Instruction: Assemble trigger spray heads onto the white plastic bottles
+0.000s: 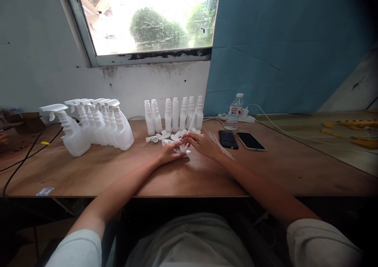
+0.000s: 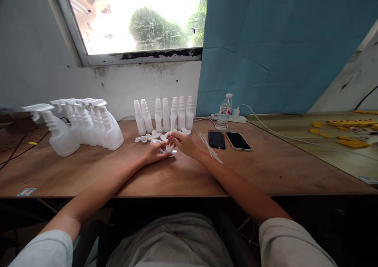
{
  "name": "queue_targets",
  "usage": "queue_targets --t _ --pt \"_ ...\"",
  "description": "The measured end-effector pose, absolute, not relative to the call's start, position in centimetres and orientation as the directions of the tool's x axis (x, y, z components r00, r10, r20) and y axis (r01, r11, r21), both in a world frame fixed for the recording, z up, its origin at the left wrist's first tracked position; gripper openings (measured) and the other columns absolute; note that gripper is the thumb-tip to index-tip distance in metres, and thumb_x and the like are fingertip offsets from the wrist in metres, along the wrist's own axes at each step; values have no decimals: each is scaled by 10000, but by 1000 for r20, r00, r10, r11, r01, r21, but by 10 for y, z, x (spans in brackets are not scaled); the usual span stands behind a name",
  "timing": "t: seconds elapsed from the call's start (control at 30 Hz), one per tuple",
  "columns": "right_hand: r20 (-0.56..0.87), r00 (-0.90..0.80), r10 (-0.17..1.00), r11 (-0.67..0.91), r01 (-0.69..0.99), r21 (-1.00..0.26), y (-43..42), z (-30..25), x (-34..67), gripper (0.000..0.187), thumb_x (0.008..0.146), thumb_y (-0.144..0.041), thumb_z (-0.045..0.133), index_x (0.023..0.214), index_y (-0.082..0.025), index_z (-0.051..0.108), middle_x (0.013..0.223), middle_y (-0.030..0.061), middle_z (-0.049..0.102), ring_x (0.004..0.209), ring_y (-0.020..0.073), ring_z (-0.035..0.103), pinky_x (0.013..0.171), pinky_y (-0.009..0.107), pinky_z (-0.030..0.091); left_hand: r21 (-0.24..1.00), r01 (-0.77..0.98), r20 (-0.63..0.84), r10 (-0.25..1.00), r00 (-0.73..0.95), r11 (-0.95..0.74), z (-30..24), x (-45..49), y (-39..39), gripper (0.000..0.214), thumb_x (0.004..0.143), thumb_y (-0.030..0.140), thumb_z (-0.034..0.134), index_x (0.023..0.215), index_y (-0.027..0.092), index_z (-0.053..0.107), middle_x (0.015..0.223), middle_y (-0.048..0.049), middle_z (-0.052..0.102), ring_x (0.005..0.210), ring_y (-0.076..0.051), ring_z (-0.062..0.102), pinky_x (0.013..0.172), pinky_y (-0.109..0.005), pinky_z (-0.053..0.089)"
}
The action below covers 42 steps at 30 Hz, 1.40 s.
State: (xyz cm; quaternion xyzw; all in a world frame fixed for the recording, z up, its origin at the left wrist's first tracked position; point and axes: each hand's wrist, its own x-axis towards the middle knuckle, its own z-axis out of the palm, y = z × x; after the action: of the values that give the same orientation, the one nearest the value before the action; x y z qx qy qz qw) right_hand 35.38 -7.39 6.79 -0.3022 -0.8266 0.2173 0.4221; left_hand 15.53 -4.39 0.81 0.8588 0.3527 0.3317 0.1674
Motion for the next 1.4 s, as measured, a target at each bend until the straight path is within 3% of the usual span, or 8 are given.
queue_targets --t 0.2,0.43,0.57,0.93,1.1,1.27,1.33,1.4 --pt "599 -511 616 787 426 -446 -72 64 356 261 953 -342 422 932 -195 636 832 47 689 663 139 623 642 262 483 505 517 441 721 535 -692 12 155 -47 390 774 498 642 995 176 636 763 5 634 671 -115 569 626 -211 406" --pt "608 -464 644 764 352 -540 -61 56 350 314 888 -461 527 750 -200 635 960 74 658 860 201 615 750 330 484 492 547 435 736 519 -677 13 156 -47 479 767 530 637 1092 179 659 782 -13 648 691 -126 579 647 -216 429" --pt "572 -471 672 736 335 -589 -58 49 348 316 881 -452 522 711 -195 592 842 55 639 775 190 582 728 342 469 486 544 435 729 528 -684 11 156 -46 482 773 528 632 1120 195 658 795 -8 653 695 -123 585 640 -209 423" --pt "525 -458 717 689 350 -635 -53 35 344 369 862 -468 524 627 -185 500 646 10 518 641 153 476 606 276 379 522 491 438 713 548 -697 12 157 -50 418 799 549 598 861 147 689 623 15 601 596 -108 539 559 -208 365" --pt "494 -495 715 678 321 -661 -58 35 345 409 887 -534 470 700 -174 526 682 7 525 641 138 471 590 253 376 436 523 519 680 519 -732 23 151 -55 385 820 525 584 820 162 710 685 -22 662 617 -123 566 622 -230 407" --pt "483 -516 708 692 369 -620 -59 33 348 409 907 -535 445 742 -174 543 673 -1 520 605 126 452 576 248 373 435 676 715 685 142 -594 47 118 -27 308 913 399 468 888 161 661 850 -66 659 725 -150 583 727 -262 450" --pt "468 -545 696 698 359 -620 -58 31 350 351 893 -514 492 824 -178 565 770 12 574 658 131 504 634 252 418 483 761 758 642 -116 -433 56 102 -2 232 892 325 506 1023 160 604 1011 -94 631 884 -186 596 820 -290 459" --pt "455 -573 682 709 362 -606 -57 28 351 294 840 -473 594 910 -190 563 883 23 604 744 144 543 715 263 449 539 788 742 611 -276 -298 60 88 24 408 811 289 626 1170 129 518 1178 -143 572 1115 -244 535 959 -333 422"
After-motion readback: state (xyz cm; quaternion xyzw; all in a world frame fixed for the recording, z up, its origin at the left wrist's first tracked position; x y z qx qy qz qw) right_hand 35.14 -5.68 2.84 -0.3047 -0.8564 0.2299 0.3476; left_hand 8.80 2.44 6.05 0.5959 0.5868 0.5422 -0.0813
